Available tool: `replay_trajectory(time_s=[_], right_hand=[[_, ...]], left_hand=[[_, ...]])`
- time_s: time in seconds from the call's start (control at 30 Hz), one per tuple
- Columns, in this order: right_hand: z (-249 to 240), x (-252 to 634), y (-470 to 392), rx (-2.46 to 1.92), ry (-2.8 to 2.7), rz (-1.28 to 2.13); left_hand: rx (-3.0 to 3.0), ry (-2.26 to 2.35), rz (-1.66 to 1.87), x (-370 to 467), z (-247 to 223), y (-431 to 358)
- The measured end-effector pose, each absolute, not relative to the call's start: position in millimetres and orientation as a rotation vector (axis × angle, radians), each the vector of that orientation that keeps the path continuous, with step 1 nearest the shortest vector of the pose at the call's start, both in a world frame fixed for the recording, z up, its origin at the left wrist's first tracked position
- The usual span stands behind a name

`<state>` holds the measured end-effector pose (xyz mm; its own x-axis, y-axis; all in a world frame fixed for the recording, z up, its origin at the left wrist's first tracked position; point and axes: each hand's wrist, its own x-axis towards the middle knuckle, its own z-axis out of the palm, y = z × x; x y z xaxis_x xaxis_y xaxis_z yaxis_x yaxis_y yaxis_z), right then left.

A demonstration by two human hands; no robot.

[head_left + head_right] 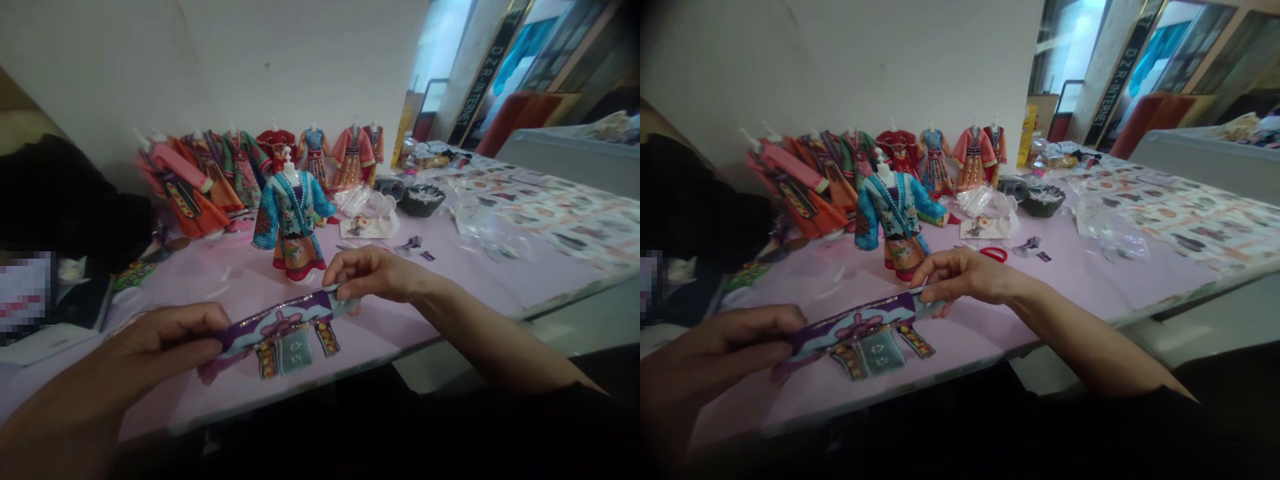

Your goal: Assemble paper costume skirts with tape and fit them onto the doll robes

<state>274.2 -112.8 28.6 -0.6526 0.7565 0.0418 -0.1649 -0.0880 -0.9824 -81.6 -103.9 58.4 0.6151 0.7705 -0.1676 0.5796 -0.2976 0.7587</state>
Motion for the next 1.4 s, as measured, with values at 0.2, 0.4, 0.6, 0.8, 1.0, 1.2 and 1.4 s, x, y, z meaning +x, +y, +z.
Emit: replay_trajectory(time_s=[0.2, 0.4, 0.6, 0.8, 1.0, 1.2, 1.4], right_hand=[[-28, 257, -81, -1.007, -1.563, 1.771], [-61, 253, -66, -1.038, -1.443, 1.845], [-60, 263, -60, -1.029, -1.331, 1.942], [-57, 267, -63, -1.090, -1.385, 1.753], [-45, 255, -83, -0.996, -1.754, 1.358], [-44, 233, -91, -0.834, -2.256, 0.783], [-50, 218, -89, -0.747, -2.492, 0.419]], left_hand=[[1.761, 1.036, 0.024, -68, 16, -75], [1.672, 1.148, -0.003, -76, -27, -56], [1.626, 1.185, 0.027, -75, -23, -56], [1.578, 1.252, 0.068, -71, -22, -58], [1.671, 1.279, 0.000, -80, -12, -62], [1.845, 1.325, -0.111, -97, -10, -60], [1.902, 1.425, -0.160, -96, 1, -65]])
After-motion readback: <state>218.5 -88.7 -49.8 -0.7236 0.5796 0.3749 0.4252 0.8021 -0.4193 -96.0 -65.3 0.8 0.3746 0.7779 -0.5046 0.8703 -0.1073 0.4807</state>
